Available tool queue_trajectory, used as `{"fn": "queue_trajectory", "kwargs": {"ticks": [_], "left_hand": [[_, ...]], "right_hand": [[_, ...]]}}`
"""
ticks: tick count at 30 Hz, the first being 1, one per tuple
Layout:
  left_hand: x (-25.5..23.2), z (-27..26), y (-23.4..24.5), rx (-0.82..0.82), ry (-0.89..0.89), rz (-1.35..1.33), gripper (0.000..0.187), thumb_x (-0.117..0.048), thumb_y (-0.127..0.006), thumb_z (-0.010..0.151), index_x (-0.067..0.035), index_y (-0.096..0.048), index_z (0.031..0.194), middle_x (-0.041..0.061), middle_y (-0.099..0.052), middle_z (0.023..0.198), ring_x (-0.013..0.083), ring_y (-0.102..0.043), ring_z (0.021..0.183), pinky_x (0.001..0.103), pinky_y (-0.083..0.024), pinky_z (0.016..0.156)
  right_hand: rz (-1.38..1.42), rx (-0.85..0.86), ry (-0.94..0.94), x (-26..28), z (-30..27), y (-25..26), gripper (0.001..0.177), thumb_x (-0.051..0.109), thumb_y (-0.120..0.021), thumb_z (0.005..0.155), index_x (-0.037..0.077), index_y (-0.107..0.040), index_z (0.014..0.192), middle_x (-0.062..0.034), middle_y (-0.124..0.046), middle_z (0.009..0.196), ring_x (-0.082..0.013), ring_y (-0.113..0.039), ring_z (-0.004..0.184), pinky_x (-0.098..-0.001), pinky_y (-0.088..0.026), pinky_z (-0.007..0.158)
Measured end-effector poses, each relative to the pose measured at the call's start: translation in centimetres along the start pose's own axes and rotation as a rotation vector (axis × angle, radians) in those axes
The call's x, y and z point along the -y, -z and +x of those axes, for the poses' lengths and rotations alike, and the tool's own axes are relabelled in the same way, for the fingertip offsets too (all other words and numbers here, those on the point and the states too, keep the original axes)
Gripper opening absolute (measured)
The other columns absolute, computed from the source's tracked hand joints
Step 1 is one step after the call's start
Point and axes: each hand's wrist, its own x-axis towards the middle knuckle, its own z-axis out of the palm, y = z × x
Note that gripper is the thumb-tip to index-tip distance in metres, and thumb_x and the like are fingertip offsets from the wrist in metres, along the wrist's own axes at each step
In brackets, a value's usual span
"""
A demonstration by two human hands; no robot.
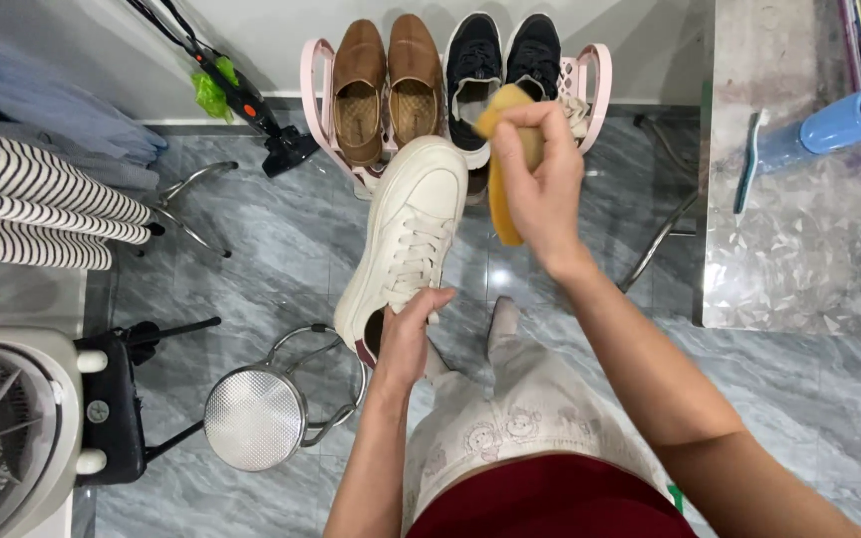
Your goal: Cleaning various pairs of shoes using a yellow sponge
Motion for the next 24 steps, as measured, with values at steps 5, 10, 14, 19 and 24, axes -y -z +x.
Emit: {"fn": "queue_trajectory", "kwargs": {"ticks": [5, 10, 14, 19, 24], "left_hand": [[-2.6, -0.3, -1.9, 0.092, 0.157, 0.330, 0.094, -0.056, -0.090, 0.089, -0.004, -0.068, 0.164, 0.019, -0.067, 0.166, 0.0399, -0.058, 0.156, 0.058, -0.038, 0.135], [-6.0, -1.6, -2.2, 0.128, 0.119, 0.562, 0.089, -0.056, -0.067, 0.106, 0.004, -0.059, 0.170, 0.031, -0.060, 0.173, 0.0569, -0.049, 0.163, 0.072, -0.029, 0.138], [-2.1, 0.9, -1.2, 0.149, -0.148, 0.770, 0.067, -0.043, -0.063, 0.106, 0.007, -0.075, 0.149, 0.031, -0.072, 0.157, 0.0485, -0.059, 0.156, 0.069, -0.033, 0.137], [-1.1, 0.8, -0.6, 0.148, -0.164, 0.767, 0.068, -0.039, -0.055, 0.111, 0.013, -0.072, 0.151, 0.034, -0.069, 0.160, 0.0496, -0.059, 0.156, 0.066, -0.029, 0.141], [1.7, 2.0, -0.4, 0.051, 0.082, 0.399, 0.086, -0.047, -0.084, 0.094, 0.005, -0.067, 0.161, 0.033, -0.068, 0.163, 0.0502, -0.057, 0.159, 0.066, -0.042, 0.132]], "right_hand": [[-0.113, 0.195, 0.208, -2.0, -2.7, -2.0, 0.004, 0.013, -0.082, 0.111, 0.017, -0.081, 0.112, -0.0019, -0.079, 0.107, -0.0280, -0.078, 0.104, -0.0406, -0.064, 0.098], [-0.063, 0.047, 0.016, -0.5, -1.3, -0.4, 0.006, 0.013, -0.076, 0.121, 0.010, -0.075, 0.126, -0.0099, -0.074, 0.112, -0.0325, -0.076, 0.107, -0.0465, -0.060, 0.101], [-0.126, 0.204, 0.063, -1.1, -2.6, -2.1, 0.006, 0.017, -0.084, 0.111, 0.019, -0.082, 0.117, -0.0035, -0.079, 0.109, -0.0307, -0.079, 0.106, -0.0447, -0.062, 0.100], [-0.007, 0.097, -0.124, -1.7, -1.9, 0.1, 0.011, 0.011, -0.073, 0.121, 0.009, -0.073, 0.131, -0.0143, -0.075, 0.117, -0.0312, -0.075, 0.114, -0.0493, -0.057, 0.106], [-0.029, 0.171, -0.152, -4.5, -2.3, -0.8, 0.007, 0.009, -0.075, 0.119, 0.008, -0.071, 0.126, -0.0181, -0.074, 0.119, -0.0415, -0.075, 0.115, -0.0565, -0.057, 0.106]]}}
